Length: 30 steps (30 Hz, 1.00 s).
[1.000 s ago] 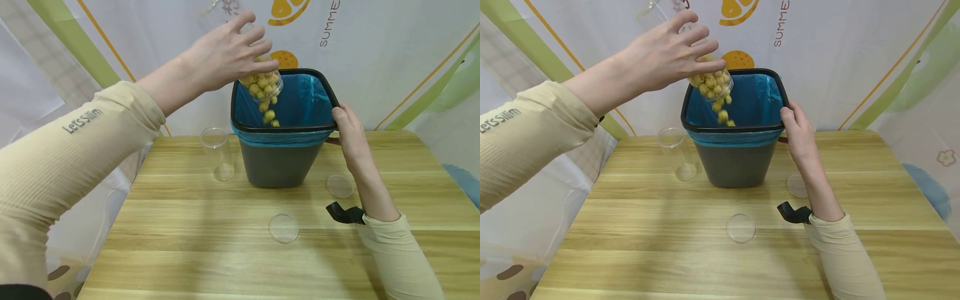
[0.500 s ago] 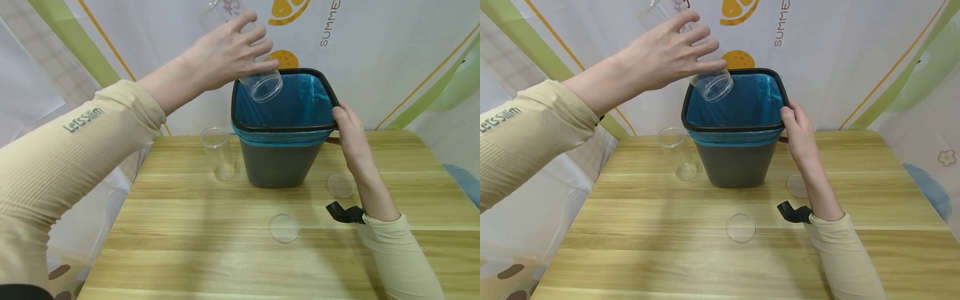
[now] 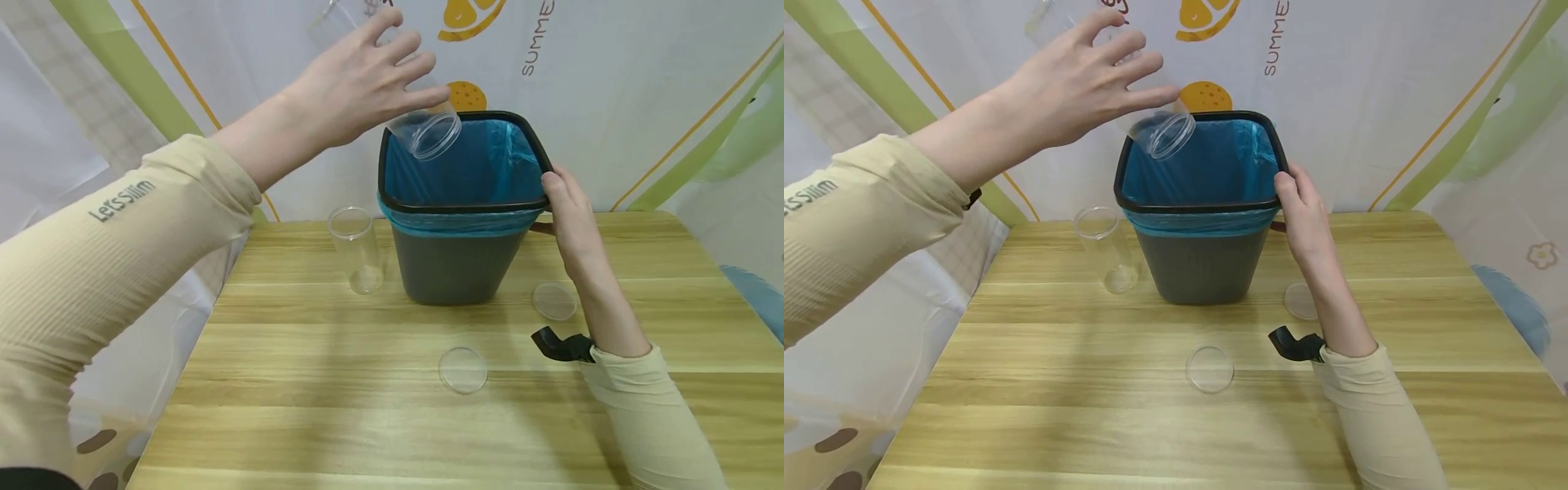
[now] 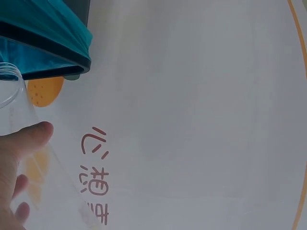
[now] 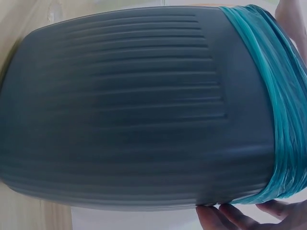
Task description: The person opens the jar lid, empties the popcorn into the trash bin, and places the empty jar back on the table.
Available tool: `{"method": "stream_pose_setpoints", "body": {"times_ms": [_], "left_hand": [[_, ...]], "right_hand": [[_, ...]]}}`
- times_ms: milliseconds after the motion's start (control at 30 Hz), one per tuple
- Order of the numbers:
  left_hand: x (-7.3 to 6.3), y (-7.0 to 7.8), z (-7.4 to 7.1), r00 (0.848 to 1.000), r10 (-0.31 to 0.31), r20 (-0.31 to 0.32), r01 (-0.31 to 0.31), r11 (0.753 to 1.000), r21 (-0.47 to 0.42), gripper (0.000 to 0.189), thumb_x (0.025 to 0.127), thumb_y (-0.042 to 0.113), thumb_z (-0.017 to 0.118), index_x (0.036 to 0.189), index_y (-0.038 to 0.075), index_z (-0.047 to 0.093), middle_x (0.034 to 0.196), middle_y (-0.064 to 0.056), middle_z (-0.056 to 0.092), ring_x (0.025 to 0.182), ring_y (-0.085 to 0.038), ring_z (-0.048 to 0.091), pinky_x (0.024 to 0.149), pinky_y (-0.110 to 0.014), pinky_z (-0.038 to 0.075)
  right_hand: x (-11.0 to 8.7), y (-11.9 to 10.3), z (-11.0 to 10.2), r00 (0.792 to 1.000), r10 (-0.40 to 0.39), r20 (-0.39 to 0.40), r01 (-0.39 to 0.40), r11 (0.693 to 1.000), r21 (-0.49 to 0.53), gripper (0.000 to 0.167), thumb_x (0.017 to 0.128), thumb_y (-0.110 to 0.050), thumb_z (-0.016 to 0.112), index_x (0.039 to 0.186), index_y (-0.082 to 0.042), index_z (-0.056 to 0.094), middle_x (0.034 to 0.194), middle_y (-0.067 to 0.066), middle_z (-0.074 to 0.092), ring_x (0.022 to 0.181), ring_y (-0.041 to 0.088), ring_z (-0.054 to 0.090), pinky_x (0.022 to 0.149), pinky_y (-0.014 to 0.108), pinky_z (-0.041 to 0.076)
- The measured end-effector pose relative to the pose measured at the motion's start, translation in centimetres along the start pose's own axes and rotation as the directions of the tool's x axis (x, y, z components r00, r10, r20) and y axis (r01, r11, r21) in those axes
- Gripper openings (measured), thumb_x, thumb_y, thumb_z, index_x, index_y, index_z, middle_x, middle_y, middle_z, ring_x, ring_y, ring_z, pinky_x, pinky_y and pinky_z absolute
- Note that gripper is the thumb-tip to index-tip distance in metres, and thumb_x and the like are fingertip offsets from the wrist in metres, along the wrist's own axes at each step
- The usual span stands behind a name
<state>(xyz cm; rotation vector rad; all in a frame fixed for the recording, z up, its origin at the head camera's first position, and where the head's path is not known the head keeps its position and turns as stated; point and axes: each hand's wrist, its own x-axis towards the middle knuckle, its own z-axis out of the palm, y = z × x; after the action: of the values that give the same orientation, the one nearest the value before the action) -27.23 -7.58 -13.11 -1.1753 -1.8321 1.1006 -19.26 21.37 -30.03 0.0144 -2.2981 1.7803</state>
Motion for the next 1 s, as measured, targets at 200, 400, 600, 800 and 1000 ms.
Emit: {"method": "stream_pose_setpoints", "body": {"times_ms": [200,400,600,800,1000], "left_hand": [[-0.9,-0.1,0.2,0.998,-0.065,-0.022,0.064,0.997,-0.031,0.085,0.086,0.006,0.075,0.156,0.017,0.029,0.139,-0.020,0.052,0.128,-0.038,0.050,0.118,-0.051,0.035],[-1.5,-0.3,0.5,0.989,-0.137,-0.061,0.131,0.987,-0.091,0.073,0.089,0.001,0.066,0.151,0.017,0.032,0.135,-0.018,0.051,0.125,-0.038,0.050,0.114,-0.051,0.039],[-1.9,-0.2,0.6,0.969,-0.228,-0.096,0.209,0.963,-0.170,0.054,0.099,0.007,0.056,0.149,0.017,0.036,0.131,-0.018,0.052,0.119,-0.037,0.051,0.106,-0.050,0.042],[-2.4,0.1,0.3,0.947,-0.318,-0.040,0.299,0.922,-0.246,0.073,0.092,0.016,0.072,0.153,0.017,0.032,0.142,-0.017,0.051,0.127,-0.037,0.049,0.109,-0.052,0.041],[-3.0,1.0,0.6,0.892,-0.442,-0.096,0.390,0.859,-0.331,0.070,0.095,0.020,0.069,0.156,0.020,0.033,0.146,-0.015,0.052,0.129,-0.036,0.050,0.107,-0.051,0.039]], "right_hand": [[0.4,0.2,0.0,1.000,-0.009,-0.011,0.009,1.000,0.007,0.053,0.106,-0.055,0.033,0.145,-0.023,0.050,0.126,-0.007,0.054,0.114,0.018,0.057,0.089,0.038,0.051],[0.7,0.6,-0.1,1.000,-0.007,-0.029,0.007,1.000,-0.010,0.054,0.106,-0.058,0.030,0.143,-0.025,0.051,0.128,-0.008,0.053,0.116,0.017,0.056,0.090,0.038,0.053],[0.8,0.7,-0.1,1.000,-0.006,-0.028,0.005,1.000,-0.027,0.059,0.106,-0.060,0.028,0.148,-0.023,0.048,0.135,-0.002,0.052,0.120,0.018,0.056,0.102,0.055,0.052],[0.8,0.7,-0.3,1.000,0.012,-0.006,-0.012,1.000,-0.019,0.065,0.105,-0.064,0.025,0.150,-0.021,0.046,0.145,0.005,0.048,0.123,0.020,0.054,0.109,0.068,0.045],[0.8,0.7,-0.8,1.000,0.012,0.014,-0.012,1.000,-0.014,0.068,0.105,-0.064,0.022,0.153,-0.021,0.043,0.153,0.012,0.043,0.128,0.026,0.051,0.110,0.071,0.042]]}}
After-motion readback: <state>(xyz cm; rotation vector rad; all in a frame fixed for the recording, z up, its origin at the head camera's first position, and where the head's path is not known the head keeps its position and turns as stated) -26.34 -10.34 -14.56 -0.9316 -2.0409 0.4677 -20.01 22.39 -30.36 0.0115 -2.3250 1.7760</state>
